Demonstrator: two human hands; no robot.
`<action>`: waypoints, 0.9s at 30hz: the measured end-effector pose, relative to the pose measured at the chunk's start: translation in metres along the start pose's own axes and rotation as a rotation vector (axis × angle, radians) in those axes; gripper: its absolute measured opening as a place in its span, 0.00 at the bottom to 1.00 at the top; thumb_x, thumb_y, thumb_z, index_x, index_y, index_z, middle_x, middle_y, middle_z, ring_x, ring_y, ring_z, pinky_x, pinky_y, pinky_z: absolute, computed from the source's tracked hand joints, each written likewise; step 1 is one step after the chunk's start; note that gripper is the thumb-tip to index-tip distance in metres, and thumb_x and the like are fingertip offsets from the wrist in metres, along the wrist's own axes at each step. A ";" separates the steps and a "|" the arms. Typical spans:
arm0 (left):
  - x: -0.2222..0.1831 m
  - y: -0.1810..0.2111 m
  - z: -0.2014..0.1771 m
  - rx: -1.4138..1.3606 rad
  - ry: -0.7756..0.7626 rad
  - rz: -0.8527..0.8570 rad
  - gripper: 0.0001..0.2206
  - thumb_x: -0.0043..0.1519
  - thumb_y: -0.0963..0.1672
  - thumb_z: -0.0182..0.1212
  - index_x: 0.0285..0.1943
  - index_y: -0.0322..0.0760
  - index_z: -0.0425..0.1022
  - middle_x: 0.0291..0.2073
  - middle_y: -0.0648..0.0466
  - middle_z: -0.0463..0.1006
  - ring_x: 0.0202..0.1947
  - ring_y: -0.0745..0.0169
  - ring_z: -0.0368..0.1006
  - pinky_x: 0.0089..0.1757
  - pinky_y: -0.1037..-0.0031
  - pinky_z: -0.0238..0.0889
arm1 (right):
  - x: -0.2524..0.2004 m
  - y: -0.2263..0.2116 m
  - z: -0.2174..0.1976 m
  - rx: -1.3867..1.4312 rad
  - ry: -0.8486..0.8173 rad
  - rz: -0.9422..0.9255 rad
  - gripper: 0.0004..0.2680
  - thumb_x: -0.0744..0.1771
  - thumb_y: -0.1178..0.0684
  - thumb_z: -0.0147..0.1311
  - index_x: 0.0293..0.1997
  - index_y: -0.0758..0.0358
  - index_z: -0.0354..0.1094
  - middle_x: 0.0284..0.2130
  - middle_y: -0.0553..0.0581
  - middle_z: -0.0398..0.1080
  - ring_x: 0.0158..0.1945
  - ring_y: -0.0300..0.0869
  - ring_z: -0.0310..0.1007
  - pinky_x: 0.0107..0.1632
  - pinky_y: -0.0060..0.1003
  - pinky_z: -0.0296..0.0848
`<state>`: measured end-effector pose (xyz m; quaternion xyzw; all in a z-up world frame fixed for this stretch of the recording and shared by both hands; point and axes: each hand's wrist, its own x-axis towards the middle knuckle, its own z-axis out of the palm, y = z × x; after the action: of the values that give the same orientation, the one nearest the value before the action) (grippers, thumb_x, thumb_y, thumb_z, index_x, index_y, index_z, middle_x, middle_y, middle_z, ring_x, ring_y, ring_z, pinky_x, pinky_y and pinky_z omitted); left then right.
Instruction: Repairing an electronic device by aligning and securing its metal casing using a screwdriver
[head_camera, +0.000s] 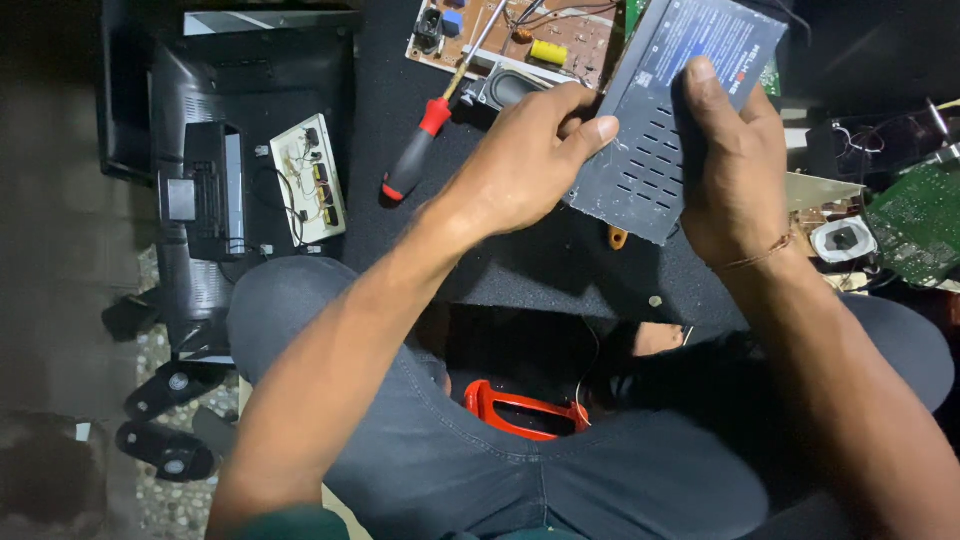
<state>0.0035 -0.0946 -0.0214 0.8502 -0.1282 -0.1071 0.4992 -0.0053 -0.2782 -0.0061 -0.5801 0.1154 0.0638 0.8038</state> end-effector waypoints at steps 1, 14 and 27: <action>0.000 -0.001 -0.001 0.001 -0.001 0.001 0.18 0.66 0.51 0.51 0.53 0.33 0.74 0.33 0.54 0.79 0.33 0.63 0.72 0.36 0.67 0.63 | 0.001 0.002 -0.001 0.001 0.001 -0.001 0.18 0.63 0.43 0.62 0.55 0.57 0.66 0.48 0.54 0.77 0.49 0.44 0.81 0.52 0.42 0.85; -0.009 0.018 -0.001 0.083 -0.058 -0.058 0.11 0.70 0.47 0.47 0.40 0.38 0.70 0.25 0.53 0.74 0.28 0.48 0.62 0.35 0.64 0.59 | 0.004 0.009 -0.004 -0.020 -0.016 -0.103 0.18 0.67 0.39 0.54 0.59 0.55 0.65 0.50 0.52 0.76 0.51 0.40 0.79 0.54 0.37 0.82; -0.012 0.033 -0.003 0.117 -0.074 -0.124 0.14 0.71 0.48 0.41 0.37 0.37 0.65 0.28 0.51 0.76 0.28 0.51 0.68 0.32 0.58 0.57 | 0.014 -0.001 0.008 0.117 0.058 0.038 0.21 0.60 0.31 0.48 0.46 0.56 0.74 0.39 0.55 0.79 0.37 0.42 0.79 0.43 0.38 0.81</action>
<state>-0.0109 -0.1041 0.0098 0.8798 -0.0995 -0.1614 0.4359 0.0091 -0.2713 -0.0058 -0.5313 0.1532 0.0552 0.8314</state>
